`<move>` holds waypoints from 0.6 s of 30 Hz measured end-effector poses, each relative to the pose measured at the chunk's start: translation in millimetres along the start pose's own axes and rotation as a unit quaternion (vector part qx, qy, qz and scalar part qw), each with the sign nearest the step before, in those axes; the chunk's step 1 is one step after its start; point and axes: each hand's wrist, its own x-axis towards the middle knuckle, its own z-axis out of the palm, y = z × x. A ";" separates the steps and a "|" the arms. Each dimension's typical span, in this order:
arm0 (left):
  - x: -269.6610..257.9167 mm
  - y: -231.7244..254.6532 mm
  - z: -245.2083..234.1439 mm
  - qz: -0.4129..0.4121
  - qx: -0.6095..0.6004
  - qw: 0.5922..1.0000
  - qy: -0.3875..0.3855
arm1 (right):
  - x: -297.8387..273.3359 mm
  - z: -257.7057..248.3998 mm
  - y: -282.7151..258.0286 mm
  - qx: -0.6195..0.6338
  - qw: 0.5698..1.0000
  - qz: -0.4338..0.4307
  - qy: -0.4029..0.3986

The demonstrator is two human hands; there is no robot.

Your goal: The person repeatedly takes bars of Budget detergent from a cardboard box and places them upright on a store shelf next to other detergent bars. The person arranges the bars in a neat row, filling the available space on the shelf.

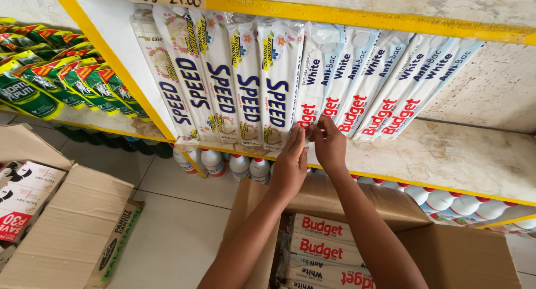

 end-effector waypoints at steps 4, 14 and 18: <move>3.0 -3.6 1.9 0.001 0.012 1.000 -0.008 | 0.2 4.5 0.0 0.026 0.999 0.010 0.019; 6.7 3.7 -1.5 -0.026 0.007 0.999 -0.030 | -11.7 3.0 -10.5 -0.103 0.988 -0.067 0.093; 7.5 3.7 -2.7 -0.035 0.015 0.998 -0.039 | -20.5 8.3 -26.8 -0.208 0.948 -0.194 0.142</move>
